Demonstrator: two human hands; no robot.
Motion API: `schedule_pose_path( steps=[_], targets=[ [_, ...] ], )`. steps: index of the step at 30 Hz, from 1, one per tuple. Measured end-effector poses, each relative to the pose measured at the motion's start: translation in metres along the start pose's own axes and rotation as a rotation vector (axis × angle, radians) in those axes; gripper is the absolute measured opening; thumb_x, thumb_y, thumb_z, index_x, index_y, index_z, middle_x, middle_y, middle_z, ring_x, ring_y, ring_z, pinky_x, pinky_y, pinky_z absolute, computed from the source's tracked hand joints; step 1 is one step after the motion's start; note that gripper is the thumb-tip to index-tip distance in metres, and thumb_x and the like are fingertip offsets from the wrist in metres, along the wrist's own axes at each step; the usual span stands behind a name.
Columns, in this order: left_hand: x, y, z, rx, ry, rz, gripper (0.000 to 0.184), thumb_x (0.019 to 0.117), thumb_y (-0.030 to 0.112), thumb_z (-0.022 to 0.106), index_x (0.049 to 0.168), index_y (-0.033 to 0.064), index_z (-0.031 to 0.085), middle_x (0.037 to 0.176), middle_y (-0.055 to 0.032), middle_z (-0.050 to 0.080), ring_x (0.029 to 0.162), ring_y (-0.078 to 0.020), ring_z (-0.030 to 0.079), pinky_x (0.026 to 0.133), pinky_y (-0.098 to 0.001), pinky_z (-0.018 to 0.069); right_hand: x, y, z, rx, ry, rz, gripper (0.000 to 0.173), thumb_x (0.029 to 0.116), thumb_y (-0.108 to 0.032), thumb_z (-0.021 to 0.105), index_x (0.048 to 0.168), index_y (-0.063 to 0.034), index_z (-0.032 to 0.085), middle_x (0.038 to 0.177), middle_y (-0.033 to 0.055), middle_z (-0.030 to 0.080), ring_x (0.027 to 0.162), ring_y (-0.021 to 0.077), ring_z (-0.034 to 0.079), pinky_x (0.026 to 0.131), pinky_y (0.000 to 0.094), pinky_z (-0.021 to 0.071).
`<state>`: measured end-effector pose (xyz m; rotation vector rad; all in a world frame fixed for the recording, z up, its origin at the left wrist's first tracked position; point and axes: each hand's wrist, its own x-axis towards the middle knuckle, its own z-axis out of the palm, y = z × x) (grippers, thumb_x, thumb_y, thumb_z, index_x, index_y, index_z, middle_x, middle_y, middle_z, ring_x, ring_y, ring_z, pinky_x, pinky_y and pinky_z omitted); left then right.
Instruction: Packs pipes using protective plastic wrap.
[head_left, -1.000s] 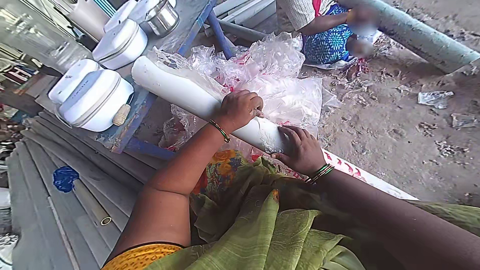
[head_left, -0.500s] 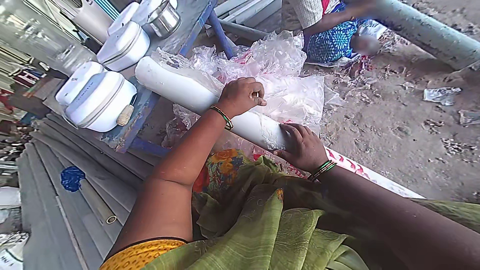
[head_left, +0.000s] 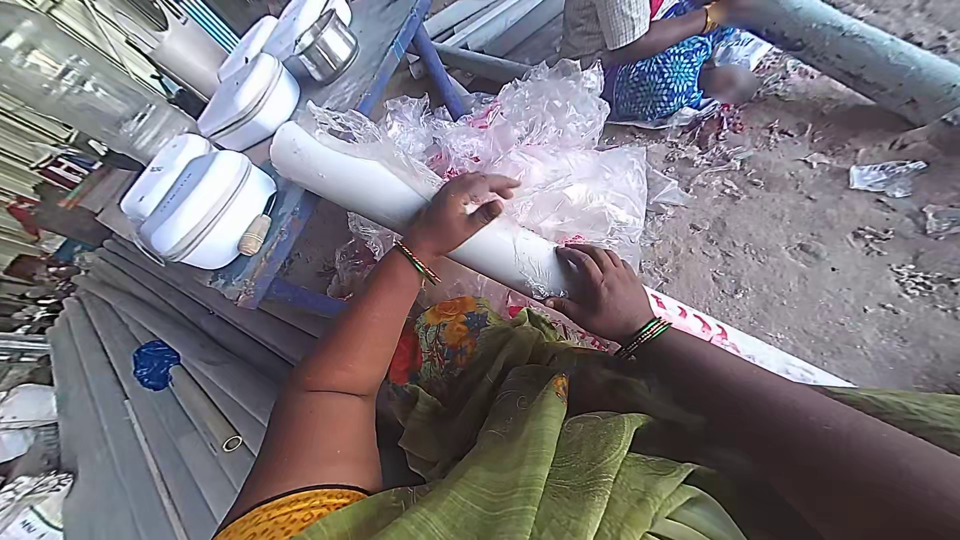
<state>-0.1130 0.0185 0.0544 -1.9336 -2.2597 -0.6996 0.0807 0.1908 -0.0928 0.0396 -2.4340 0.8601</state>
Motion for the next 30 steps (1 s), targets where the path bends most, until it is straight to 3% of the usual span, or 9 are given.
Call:
schedule_pose_path(
  steps=[1,3,5,8,10,14,19,25,30],
  targets=[
    [0.000,0.002,-0.006,-0.022,0.034,0.023,0.063,0.1059,0.048,0.044,0.129,-0.0065,0.064,0.123,-0.0189,0.071,0.123,-0.0278,0.063,0.113,-0.0432,0.0422,0.000,0.000,0.000,-0.003,-0.002,0.003,0.077,0.0801,-0.047,0.079,0.138,-0.0004,0.059,0.137,0.0244,0.060,0.122,0.0482,0.059,0.090,0.0653,0.0483],
    [-0.002,0.007,-0.019,0.056,0.048,0.049,0.073,0.0987,0.062,0.051,0.129,-0.0023,0.066,0.125,-0.0167,0.071,0.126,-0.0294,0.061,0.117,-0.0470,0.0362,0.000,0.001,0.001,-0.012,-0.002,0.002,0.077,0.0802,-0.048,0.078,0.138,-0.0006,0.059,0.138,0.0242,0.060,0.122,0.0475,0.059,0.089,0.0647,0.0485],
    [-0.002,0.011,-0.023,0.196,-0.047,0.037,0.069,0.0891,0.060,0.065,0.127,0.0025,0.070,0.127,-0.0181,0.070,0.129,-0.0368,0.060,0.119,-0.0586,0.0296,0.000,0.002,0.002,-0.017,0.003,-0.004,0.078,0.0802,-0.049,0.078,0.138,-0.0005,0.059,0.137,0.0244,0.060,0.121,0.0476,0.059,0.089,0.0646,0.0488],
    [0.003,0.015,-0.017,0.335,-0.309,-0.085,0.063,0.0852,0.055,0.074,0.130,0.0105,0.069,0.136,-0.0118,0.066,0.137,-0.0333,0.053,0.122,-0.0582,0.0249,0.000,0.001,0.002,-0.025,-0.001,-0.003,0.078,0.0809,-0.049,0.078,0.139,-0.0009,0.058,0.137,0.0246,0.060,0.120,0.0479,0.060,0.088,0.0640,0.0491],
    [0.010,0.016,-0.011,0.362,-0.424,-0.133,0.054,0.0892,0.049,0.073,0.129,0.0122,0.071,0.138,-0.0111,0.065,0.138,-0.0325,0.052,0.119,-0.0560,0.0306,-0.001,0.001,0.002,-0.019,0.006,-0.005,0.078,0.0804,-0.048,0.079,0.139,-0.0011,0.058,0.137,0.0249,0.060,0.119,0.0488,0.060,0.088,0.0646,0.0490],
    [0.023,0.015,-0.003,0.351,-0.447,-0.161,0.028,0.0991,0.029,0.066,0.114,0.0075,0.077,0.128,-0.0131,0.070,0.126,-0.0338,0.062,0.104,-0.0574,0.0468,0.000,0.002,0.003,-0.022,0.011,-0.009,0.079,0.0764,-0.047,0.080,0.139,-0.0023,0.059,0.136,0.0248,0.061,0.117,0.0489,0.061,0.085,0.0648,0.0498],
    [0.025,0.012,0.001,0.393,-0.407,-0.184,0.028,0.1014,0.024,0.061,0.105,-0.0012,0.074,0.107,-0.0221,0.073,0.102,-0.0420,0.070,0.087,-0.0645,0.0501,-0.001,-0.002,0.004,-0.034,0.013,-0.001,0.082,0.0710,-0.039,0.088,0.138,-0.0013,0.059,0.135,0.0258,0.060,0.119,0.0496,0.059,0.085,0.0650,0.0488],
    [0.041,0.014,-0.003,0.494,-0.440,-0.166,0.028,0.1013,0.026,0.061,0.105,0.0028,0.076,0.111,-0.0194,0.074,0.106,-0.0415,0.070,0.086,-0.0658,0.0498,0.000,0.000,0.007,-0.053,0.047,-0.042,0.078,0.0728,-0.040,0.084,0.135,0.0004,0.061,0.132,0.0269,0.062,0.115,0.0501,0.062,0.083,0.0645,0.0498],
    [0.067,0.002,-0.014,0.533,-0.497,-0.294,0.033,0.1028,0.031,0.060,0.113,0.0021,0.073,0.124,-0.0195,0.069,0.119,-0.0421,0.063,0.094,-0.0678,0.0455,-0.002,-0.004,0.006,-0.053,0.059,-0.025,0.078,0.0702,-0.037,0.086,0.134,0.0005,0.061,0.132,0.0265,0.062,0.115,0.0498,0.061,0.083,0.0649,0.0490]
  ],
)
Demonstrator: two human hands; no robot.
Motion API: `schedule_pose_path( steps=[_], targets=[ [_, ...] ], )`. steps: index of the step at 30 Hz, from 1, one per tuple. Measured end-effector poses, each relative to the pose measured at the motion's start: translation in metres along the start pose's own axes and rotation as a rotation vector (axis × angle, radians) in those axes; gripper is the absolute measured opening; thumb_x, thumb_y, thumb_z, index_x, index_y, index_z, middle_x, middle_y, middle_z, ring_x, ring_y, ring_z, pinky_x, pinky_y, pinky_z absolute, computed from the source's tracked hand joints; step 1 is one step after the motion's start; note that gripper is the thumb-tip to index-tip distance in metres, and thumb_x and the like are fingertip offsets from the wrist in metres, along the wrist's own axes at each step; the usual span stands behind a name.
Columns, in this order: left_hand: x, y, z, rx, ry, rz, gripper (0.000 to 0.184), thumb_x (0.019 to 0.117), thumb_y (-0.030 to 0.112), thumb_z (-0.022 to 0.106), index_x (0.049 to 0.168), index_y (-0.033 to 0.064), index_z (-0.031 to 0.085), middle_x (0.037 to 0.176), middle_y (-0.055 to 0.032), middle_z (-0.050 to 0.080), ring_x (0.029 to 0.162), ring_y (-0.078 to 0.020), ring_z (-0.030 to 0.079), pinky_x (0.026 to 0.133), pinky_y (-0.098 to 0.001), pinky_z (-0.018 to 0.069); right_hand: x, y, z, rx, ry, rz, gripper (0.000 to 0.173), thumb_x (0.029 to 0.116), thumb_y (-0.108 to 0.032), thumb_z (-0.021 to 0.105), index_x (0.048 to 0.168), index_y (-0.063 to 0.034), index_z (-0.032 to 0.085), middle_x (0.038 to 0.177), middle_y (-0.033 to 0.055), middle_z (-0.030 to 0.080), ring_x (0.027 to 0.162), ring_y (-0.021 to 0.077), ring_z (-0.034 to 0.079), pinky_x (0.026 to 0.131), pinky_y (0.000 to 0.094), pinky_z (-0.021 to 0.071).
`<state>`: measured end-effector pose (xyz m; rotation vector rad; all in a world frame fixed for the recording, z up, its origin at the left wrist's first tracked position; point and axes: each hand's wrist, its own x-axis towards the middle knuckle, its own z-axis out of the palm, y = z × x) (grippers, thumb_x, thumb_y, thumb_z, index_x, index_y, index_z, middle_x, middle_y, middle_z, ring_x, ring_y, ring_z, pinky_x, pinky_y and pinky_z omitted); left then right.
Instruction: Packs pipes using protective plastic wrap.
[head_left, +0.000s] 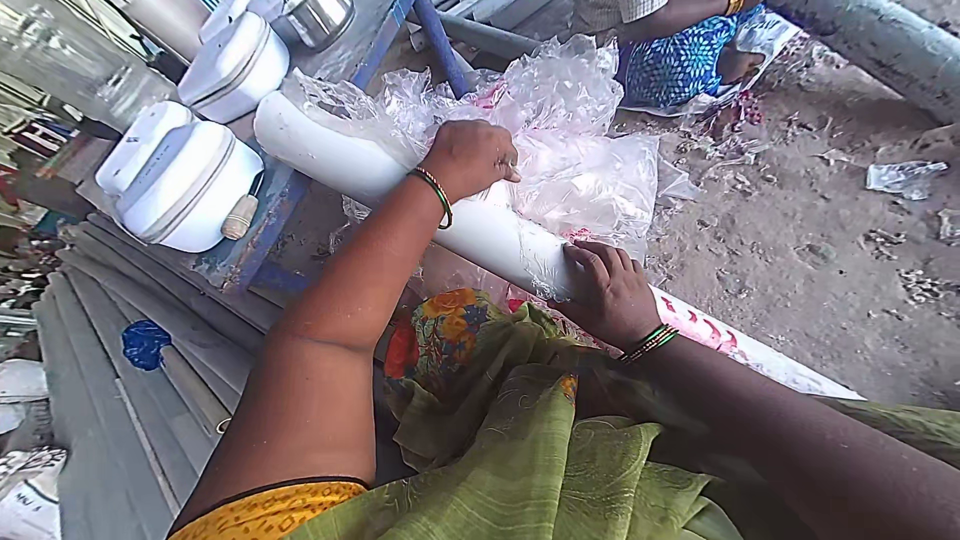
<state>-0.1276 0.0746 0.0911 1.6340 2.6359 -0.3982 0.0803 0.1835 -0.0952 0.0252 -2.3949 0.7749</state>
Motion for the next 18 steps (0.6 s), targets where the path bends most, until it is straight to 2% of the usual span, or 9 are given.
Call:
schedule_pose_path(
  steps=[6,10,12,18],
  targets=[
    [0.018,-0.010,-0.013,0.004,-0.030,-0.036,0.029,0.1006,0.032,0.064,0.115,0.0093,0.076,0.138,-0.0113,0.063,0.135,-0.0372,0.052,0.102,-0.0647,0.0412,0.000,0.002,0.001,-0.031,-0.007,-0.008,0.078,0.0723,-0.040,0.083,0.134,0.0016,0.060,0.132,0.0260,0.063,0.115,0.0486,0.062,0.084,0.0642,0.0500],
    [0.024,-0.025,-0.019,-0.003,0.014,-0.112,0.033,0.1015,0.033,0.063,0.120,0.0082,0.074,0.142,-0.0129,0.060,0.138,-0.0368,0.049,0.108,-0.0640,0.0377,-0.001,0.002,0.003,-0.039,0.018,-0.018,0.076,0.0728,-0.039,0.082,0.134,0.0007,0.061,0.131,0.0257,0.063,0.114,0.0487,0.062,0.083,0.0634,0.0499],
    [0.028,-0.026,-0.024,0.012,0.013,-0.148,0.033,0.1012,0.034,0.063,0.119,0.0098,0.075,0.144,-0.0110,0.059,0.139,-0.0357,0.049,0.108,-0.0636,0.0374,-0.001,0.003,0.005,-0.050,0.038,-0.026,0.076,0.0729,-0.040,0.081,0.134,0.0003,0.061,0.131,0.0255,0.063,0.114,0.0484,0.063,0.082,0.0628,0.0502],
    [0.040,-0.036,-0.029,-0.052,0.065,-0.249,0.031,0.1000,0.032,0.064,0.121,0.0106,0.073,0.146,-0.0132,0.056,0.141,-0.0383,0.045,0.107,-0.0659,0.0355,0.000,0.004,0.006,-0.072,0.071,-0.013,0.074,0.0736,-0.038,0.082,0.133,-0.0002,0.062,0.131,0.0260,0.063,0.115,0.0488,0.062,0.084,0.0645,0.0492]
  ],
)
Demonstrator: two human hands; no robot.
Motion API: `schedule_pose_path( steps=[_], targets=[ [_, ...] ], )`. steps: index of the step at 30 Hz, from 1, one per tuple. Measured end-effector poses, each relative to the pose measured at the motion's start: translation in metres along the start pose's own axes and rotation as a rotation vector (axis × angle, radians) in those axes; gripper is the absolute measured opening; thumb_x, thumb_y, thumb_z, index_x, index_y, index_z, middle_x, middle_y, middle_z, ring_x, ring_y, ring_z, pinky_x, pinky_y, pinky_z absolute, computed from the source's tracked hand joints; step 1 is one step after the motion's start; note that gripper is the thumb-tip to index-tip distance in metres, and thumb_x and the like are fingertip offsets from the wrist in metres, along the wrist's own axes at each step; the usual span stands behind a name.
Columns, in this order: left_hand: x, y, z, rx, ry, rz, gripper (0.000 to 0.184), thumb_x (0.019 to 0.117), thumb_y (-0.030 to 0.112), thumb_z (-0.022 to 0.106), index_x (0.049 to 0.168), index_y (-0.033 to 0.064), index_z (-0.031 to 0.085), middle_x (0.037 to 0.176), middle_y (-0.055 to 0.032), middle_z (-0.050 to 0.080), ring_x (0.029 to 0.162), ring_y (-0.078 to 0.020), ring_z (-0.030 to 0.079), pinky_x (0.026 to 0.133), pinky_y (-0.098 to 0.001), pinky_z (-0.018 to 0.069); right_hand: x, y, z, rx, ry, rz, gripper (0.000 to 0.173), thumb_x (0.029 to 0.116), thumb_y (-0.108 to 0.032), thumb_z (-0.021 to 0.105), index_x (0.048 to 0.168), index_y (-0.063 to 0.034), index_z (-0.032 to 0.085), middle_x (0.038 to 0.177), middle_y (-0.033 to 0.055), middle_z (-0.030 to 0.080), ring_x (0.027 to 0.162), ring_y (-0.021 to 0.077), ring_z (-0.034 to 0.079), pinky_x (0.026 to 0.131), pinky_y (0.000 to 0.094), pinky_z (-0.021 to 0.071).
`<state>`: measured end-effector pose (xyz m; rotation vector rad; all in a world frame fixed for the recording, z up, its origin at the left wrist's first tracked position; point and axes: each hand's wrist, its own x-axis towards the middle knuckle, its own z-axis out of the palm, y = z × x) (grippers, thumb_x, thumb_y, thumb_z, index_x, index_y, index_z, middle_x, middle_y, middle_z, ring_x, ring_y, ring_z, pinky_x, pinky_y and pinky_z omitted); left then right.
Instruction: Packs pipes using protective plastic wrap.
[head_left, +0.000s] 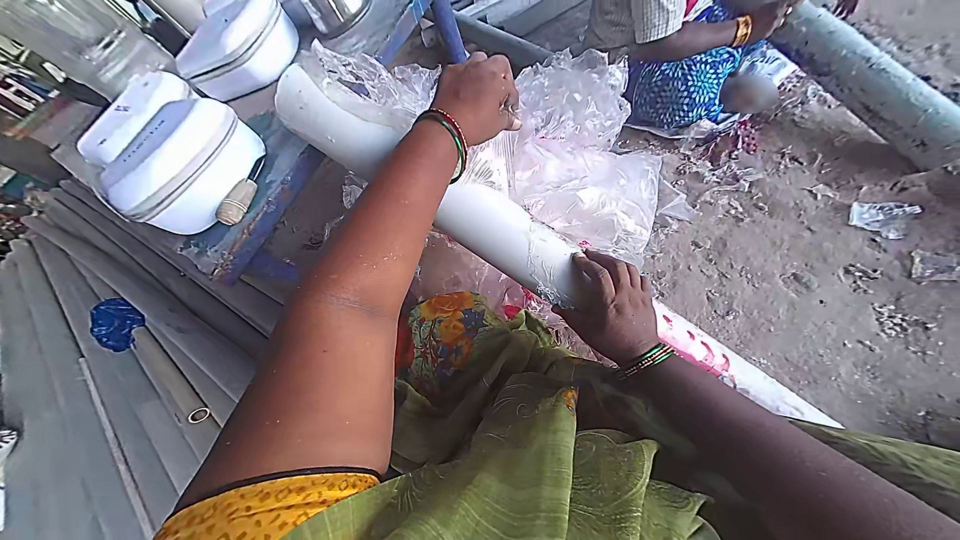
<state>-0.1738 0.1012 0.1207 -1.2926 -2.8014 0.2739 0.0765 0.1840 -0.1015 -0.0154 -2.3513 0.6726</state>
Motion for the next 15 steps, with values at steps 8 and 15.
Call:
schedule_pose_path(
  steps=[8,15],
  targets=[
    [-0.019,0.007,-0.005,-0.612,0.278,-0.014,0.038,0.0891,-0.006,0.058,0.121,0.0090,0.072,0.134,-0.0111,0.064,0.123,-0.0220,0.058,0.104,-0.0415,0.0459,-0.004,0.000,0.006,-0.088,0.065,-0.045,0.075,0.0745,-0.045,0.081,0.133,-0.0012,0.062,0.128,0.0263,0.064,0.111,0.0472,0.064,0.082,0.0623,0.0501],
    [-0.090,-0.035,-0.006,-1.352,1.179,-0.228,0.031,0.1084,0.014,0.042,0.130,-0.0031,0.057,0.118,-0.0126,0.066,0.108,-0.0187,0.065,0.092,-0.0341,0.0549,-0.001,-0.005,0.002,-0.086,0.073,-0.048,0.082,0.0753,-0.056,0.077,0.131,0.0023,0.062,0.125,0.0311,0.064,0.107,0.0516,0.065,0.079,0.0650,0.0502]
  ],
)
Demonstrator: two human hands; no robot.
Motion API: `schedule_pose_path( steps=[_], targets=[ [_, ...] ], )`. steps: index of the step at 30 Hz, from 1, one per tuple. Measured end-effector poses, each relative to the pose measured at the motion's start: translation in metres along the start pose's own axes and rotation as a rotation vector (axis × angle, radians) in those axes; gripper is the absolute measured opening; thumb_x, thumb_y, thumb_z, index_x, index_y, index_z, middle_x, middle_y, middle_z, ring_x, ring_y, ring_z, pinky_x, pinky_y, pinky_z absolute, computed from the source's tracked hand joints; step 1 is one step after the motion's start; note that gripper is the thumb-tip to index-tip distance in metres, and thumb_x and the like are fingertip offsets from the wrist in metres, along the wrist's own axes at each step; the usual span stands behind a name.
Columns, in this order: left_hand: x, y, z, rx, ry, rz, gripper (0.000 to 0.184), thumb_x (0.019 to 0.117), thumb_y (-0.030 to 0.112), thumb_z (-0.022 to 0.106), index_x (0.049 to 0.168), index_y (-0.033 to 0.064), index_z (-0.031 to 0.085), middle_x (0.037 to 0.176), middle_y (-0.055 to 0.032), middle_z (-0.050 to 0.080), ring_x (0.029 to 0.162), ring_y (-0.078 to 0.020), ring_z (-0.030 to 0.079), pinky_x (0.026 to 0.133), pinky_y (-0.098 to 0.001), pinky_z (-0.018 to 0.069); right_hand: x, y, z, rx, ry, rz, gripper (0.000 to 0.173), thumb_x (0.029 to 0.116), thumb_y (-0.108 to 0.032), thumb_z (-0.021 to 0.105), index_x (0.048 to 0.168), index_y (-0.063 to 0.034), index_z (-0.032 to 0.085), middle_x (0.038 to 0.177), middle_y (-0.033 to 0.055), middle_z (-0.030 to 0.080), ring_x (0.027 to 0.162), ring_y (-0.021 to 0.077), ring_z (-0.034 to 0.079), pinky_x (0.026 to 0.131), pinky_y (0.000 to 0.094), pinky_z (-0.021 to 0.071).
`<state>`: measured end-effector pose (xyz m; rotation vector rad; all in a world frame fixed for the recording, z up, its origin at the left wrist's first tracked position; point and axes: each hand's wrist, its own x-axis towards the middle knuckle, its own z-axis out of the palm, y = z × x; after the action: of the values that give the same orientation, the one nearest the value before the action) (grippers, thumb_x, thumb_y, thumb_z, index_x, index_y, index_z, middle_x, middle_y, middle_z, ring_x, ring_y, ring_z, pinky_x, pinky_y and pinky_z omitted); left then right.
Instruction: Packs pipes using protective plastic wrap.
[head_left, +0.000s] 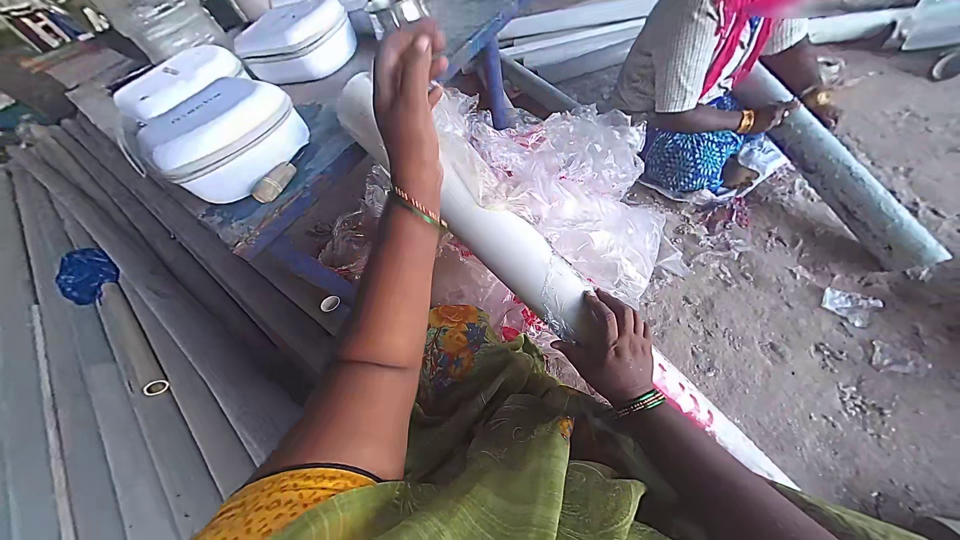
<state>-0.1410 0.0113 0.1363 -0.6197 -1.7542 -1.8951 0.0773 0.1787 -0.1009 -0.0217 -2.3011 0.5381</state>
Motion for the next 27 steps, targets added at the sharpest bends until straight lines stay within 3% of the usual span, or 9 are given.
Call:
schedule_pose_path(
  steps=[4,6,9,12,16,20,23,25,27],
  targets=[
    [-0.064,-0.053,-0.031,0.034,0.310,-0.041,0.050,0.1076,0.021,0.040,0.149,-0.0062,0.039,0.150,-0.0226,0.046,0.135,-0.0240,0.050,0.109,-0.0372,0.0451,0.002,0.000,-0.001,-0.007,0.002,0.002,0.083,0.0802,-0.065,0.066,0.129,0.0030,0.064,0.124,0.0306,0.066,0.106,0.0507,0.065,0.080,0.0638,0.0505],
    [-0.101,-0.084,-0.032,0.016,0.413,-0.199,0.056,0.1076,0.027,0.043,0.152,-0.0052,0.033,0.153,-0.0238,0.041,0.138,-0.0253,0.046,0.112,-0.0384,0.0419,0.002,-0.002,-0.002,-0.010,-0.004,0.002,0.085,0.0815,-0.068,0.061,0.128,0.0037,0.064,0.124,0.0298,0.066,0.106,0.0494,0.066,0.081,0.0626,0.0511],
    [-0.150,-0.112,-0.013,-0.079,0.298,-0.483,0.067,0.1067,0.042,0.046,0.157,0.0039,0.023,0.148,-0.0194,0.046,0.131,-0.0234,0.051,0.106,-0.0408,0.0459,0.003,0.000,-0.005,-0.010,-0.027,-0.011,0.089,0.0853,-0.072,0.054,0.128,0.0053,0.063,0.127,0.0299,0.065,0.111,0.0475,0.065,0.086,0.0610,0.0511],
    [-0.162,-0.112,0.001,-0.176,0.117,-0.579,0.092,0.0966,0.058,0.054,0.161,0.0081,0.010,0.156,-0.0192,0.039,0.137,-0.0232,0.048,0.111,-0.0447,0.0437,0.000,0.001,-0.004,-0.033,-0.032,-0.021,0.093,0.0871,-0.076,0.048,0.129,0.0053,0.062,0.128,0.0299,0.065,0.115,0.0451,0.064,0.090,0.0580,0.0516],
    [-0.152,-0.111,-0.005,-0.258,0.072,-0.590,0.100,0.0876,0.049,0.071,0.160,0.0062,0.016,0.150,-0.0191,0.046,0.132,-0.0214,0.052,0.108,-0.0415,0.0466,0.001,0.002,-0.002,-0.015,-0.042,-0.016,0.093,0.0896,-0.075,0.046,0.127,0.0092,0.061,0.128,0.0325,0.064,0.117,0.0435,0.064,0.095,0.0537,0.0511],
    [-0.143,-0.109,-0.016,-0.291,0.007,-0.640,0.098,0.0827,0.034,0.081,0.157,0.0070,0.023,0.140,-0.0185,0.055,0.123,-0.0232,0.059,0.102,-0.0427,0.0513,0.008,0.003,-0.010,0.183,-0.131,0.146,0.084,0.0928,-0.065,0.052,0.125,0.0121,0.060,0.130,0.0307,0.061,0.124,0.0317,0.060,0.107,0.0415,0.0464],
    [-0.140,-0.109,-0.016,-0.282,0.002,-0.656,0.102,0.0808,0.033,0.084,0.157,0.0055,0.021,0.138,-0.0212,0.057,0.122,-0.0256,0.060,0.102,-0.0450,0.0509,0.040,-0.002,-0.021,0.136,-0.147,0.131,0.062,0.0962,-0.040,0.055,0.118,0.0173,0.062,0.121,0.0330,0.065,0.118,0.0380,0.063,0.103,0.0460,0.0476],
    [-0.140,-0.114,-0.012,-0.289,0.030,-0.628,0.106,0.0775,0.034,0.085,0.156,0.0026,0.022,0.138,-0.0215,0.056,0.124,-0.0237,0.059,0.105,-0.0425,0.0494,0.073,-0.015,-0.024,0.068,-0.169,0.047,0.051,0.0963,-0.029,0.057,0.118,0.0159,0.063,0.119,0.0327,0.066,0.116,0.0408,0.063,0.100,0.0497,0.0491],
    [-0.140,-0.116,-0.010,-0.302,0.053,-0.603,0.106,0.0744,0.036,0.085,0.154,0.0006,0.024,0.135,-0.0209,0.057,0.122,-0.0211,0.059,0.104,-0.0401,0.0497,0.111,-0.035,-0.021,0.026,-0.202,-0.013,0.048,0.0965,-0.028,0.060,0.123,0.0127,0.062,0.120,0.0310,0.065,0.103,0.0355,0.066,0.085,0.0451,0.0551]
  ],
)
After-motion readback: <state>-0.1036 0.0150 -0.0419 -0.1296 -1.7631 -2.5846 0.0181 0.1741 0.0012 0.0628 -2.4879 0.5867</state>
